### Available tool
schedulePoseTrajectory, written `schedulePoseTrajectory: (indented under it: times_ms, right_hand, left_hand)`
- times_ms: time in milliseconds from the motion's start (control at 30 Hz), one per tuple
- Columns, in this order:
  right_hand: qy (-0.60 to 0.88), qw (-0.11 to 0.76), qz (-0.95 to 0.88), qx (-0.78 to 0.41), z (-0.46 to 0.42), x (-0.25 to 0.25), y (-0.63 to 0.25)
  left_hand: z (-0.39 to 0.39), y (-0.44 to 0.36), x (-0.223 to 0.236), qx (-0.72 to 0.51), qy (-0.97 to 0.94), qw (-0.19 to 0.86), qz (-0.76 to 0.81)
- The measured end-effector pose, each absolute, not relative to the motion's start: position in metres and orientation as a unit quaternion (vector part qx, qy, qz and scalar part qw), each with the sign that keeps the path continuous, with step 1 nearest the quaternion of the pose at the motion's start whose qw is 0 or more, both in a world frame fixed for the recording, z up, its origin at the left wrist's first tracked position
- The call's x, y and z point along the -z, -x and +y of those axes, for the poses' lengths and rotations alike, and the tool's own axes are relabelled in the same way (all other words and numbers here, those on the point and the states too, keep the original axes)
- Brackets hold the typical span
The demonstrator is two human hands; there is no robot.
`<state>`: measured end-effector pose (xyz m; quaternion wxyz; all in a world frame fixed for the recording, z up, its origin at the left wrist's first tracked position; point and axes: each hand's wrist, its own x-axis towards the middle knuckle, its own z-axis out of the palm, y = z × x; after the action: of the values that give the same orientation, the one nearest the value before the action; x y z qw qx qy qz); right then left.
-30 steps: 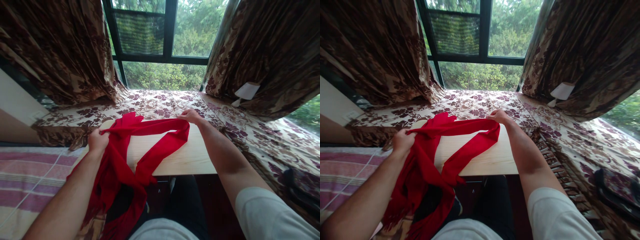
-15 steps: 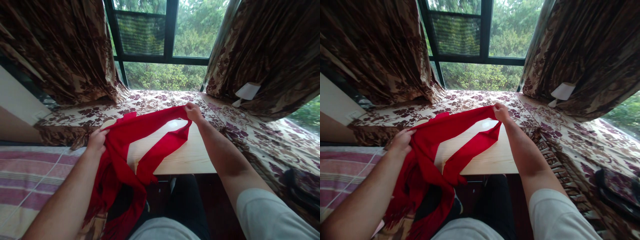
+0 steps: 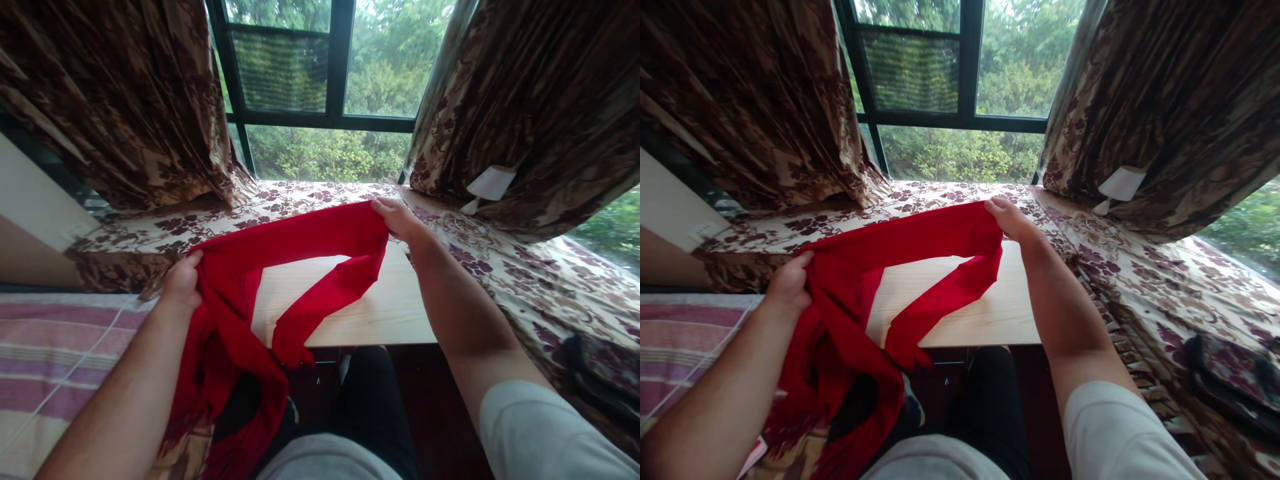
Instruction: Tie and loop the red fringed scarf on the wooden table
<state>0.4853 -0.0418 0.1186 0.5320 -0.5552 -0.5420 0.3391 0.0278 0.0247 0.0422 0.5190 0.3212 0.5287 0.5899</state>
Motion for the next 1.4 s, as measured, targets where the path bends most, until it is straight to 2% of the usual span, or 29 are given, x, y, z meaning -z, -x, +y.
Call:
schedulePoseTrajectory:
  times_ms: [100,267,333,400,467,533,700,767,900,1000,1167,1233,1400]
  right_hand:
    - [0.521,0.548,-0.517,-0.401,-0.054,-0.128,-0.478]
    - [0.465,0.588,-0.5,-0.433,-0.068,-0.137,-0.462]
    - [0.429,0.61,-0.495,-0.446,-0.069,-0.136,-0.454]
    - [0.403,0.621,-0.488,-0.462,-0.066,-0.134,-0.446]
    - [0.396,0.613,-0.482,-0.485,-0.061,-0.129,-0.436]
    - [0.403,0.596,-0.473,-0.508,-0.056,-0.123,-0.423]
    - [0.414,0.535,-0.491,-0.549,-0.046,-0.108,-0.379]
    - [0.408,0.505,-0.514,-0.56,-0.044,-0.105,-0.364]
    - [0.406,0.467,-0.562,-0.548,-0.042,-0.104,-0.351]
    - [0.42,0.43,-0.616,-0.509,-0.039,-0.102,-0.356]
    - [0.485,0.286,-0.685,-0.462,-0.038,-0.082,-0.371]
    - [0.515,0.278,-0.67,-0.456,-0.04,-0.072,-0.373]
    - [0.552,0.339,-0.617,-0.447,-0.044,-0.063,-0.368]
  left_hand:
    - [0.022,-0.032,-0.049,-0.599,-0.26,0.566,0.503]
    - [0.016,-0.034,-0.052,-0.577,-0.274,0.591,0.493]
    - [0.013,-0.036,-0.05,-0.538,-0.335,0.585,0.506]
    - [0.01,-0.043,-0.048,-0.506,-0.441,0.529,0.52]
    - [0.007,-0.057,-0.047,-0.49,-0.551,0.46,0.494]
    - [0.003,-0.078,-0.051,-0.475,-0.633,0.44,0.424]
    - [-0.009,-0.141,-0.062,-0.395,-0.699,0.535,0.263]
    - [-0.01,-0.16,-0.061,-0.374,-0.691,0.57,0.241]
    - [-0.005,-0.176,-0.056,-0.372,-0.659,0.585,0.293]
    - [0.001,-0.173,-0.059,-0.427,-0.574,0.619,0.324]
    - [0.009,-0.15,-0.083,-0.553,-0.335,0.68,0.346]
    - [0.012,-0.141,-0.091,-0.569,-0.286,0.697,0.33]
    - [0.024,-0.123,-0.089,-0.604,-0.244,0.686,0.325]
